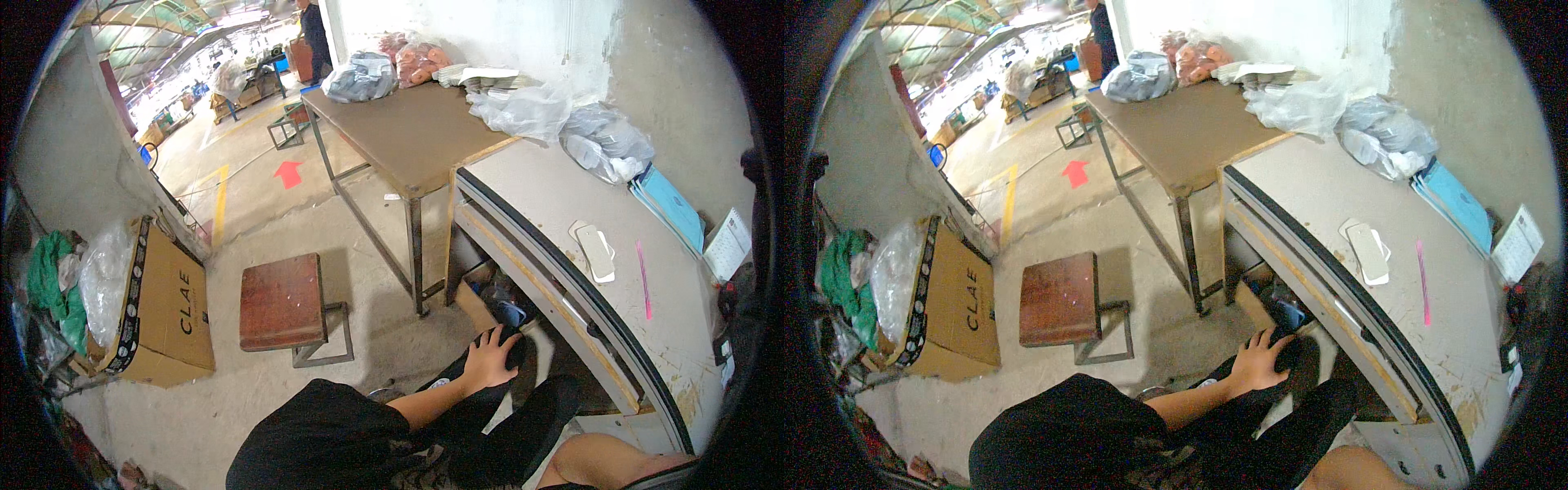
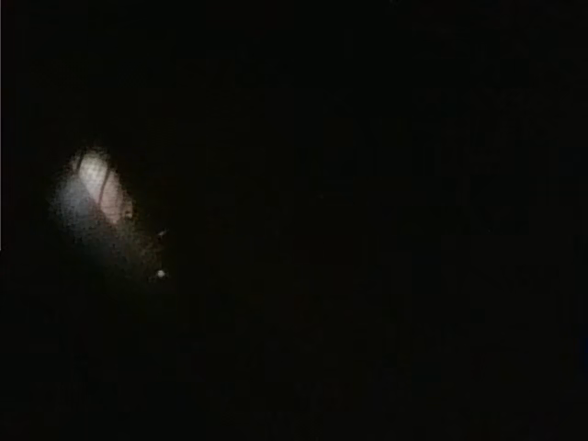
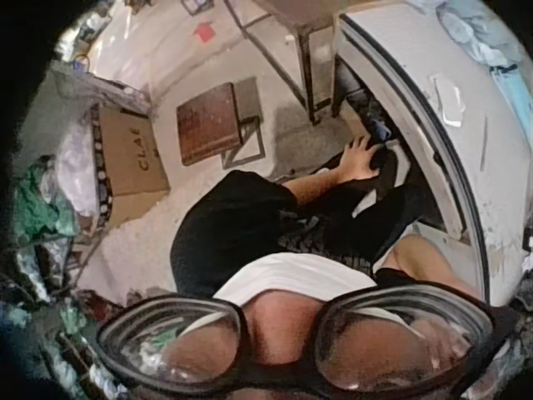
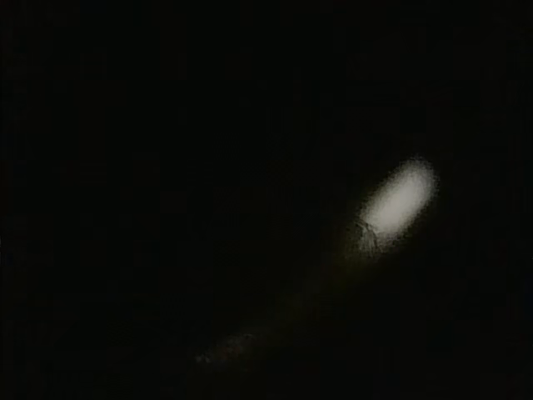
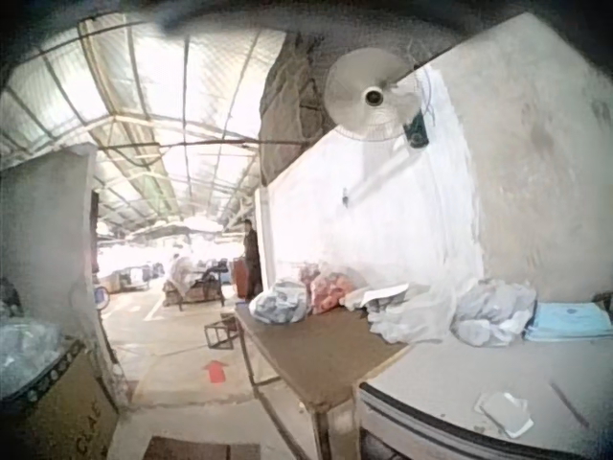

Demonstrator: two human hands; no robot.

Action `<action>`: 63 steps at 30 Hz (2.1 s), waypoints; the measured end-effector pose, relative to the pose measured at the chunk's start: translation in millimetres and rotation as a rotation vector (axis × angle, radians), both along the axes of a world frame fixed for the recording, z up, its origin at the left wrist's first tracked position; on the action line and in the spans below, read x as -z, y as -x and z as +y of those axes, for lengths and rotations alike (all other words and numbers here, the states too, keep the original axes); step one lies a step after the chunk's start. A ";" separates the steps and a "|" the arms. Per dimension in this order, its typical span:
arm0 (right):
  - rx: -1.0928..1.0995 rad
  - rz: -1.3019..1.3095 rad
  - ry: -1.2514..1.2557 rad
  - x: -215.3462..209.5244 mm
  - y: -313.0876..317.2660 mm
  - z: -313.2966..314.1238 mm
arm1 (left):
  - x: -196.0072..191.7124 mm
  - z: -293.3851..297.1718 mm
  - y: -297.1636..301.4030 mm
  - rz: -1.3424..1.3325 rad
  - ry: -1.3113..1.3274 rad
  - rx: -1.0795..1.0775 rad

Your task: The person handles white plastic components and black fabric pieces in a factory setting. They pick up items from a table, walk through the facility, and place components on a workbench while another person works nearby.

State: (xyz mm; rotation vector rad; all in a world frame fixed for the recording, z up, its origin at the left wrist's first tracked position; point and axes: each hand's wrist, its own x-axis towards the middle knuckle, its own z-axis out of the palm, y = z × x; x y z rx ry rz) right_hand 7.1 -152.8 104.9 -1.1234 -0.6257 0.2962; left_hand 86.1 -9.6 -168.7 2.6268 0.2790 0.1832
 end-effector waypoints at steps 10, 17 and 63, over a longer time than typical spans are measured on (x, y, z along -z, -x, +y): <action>-0.010 -0.023 -0.004 -12.1 7.6 -11.3 | -9.8 -2.0 0.3 0.078 -0.021 -0.013; -0.683 -0.022 -0.575 -19.5 -15.5 28.6 | -5.5 -8.3 -7.4 0.118 -0.006 -0.004; 0.761 -0.487 1.035 63.4 -251.4 6.3 | -1.4 -11.7 -29.4 -0.201 0.108 0.052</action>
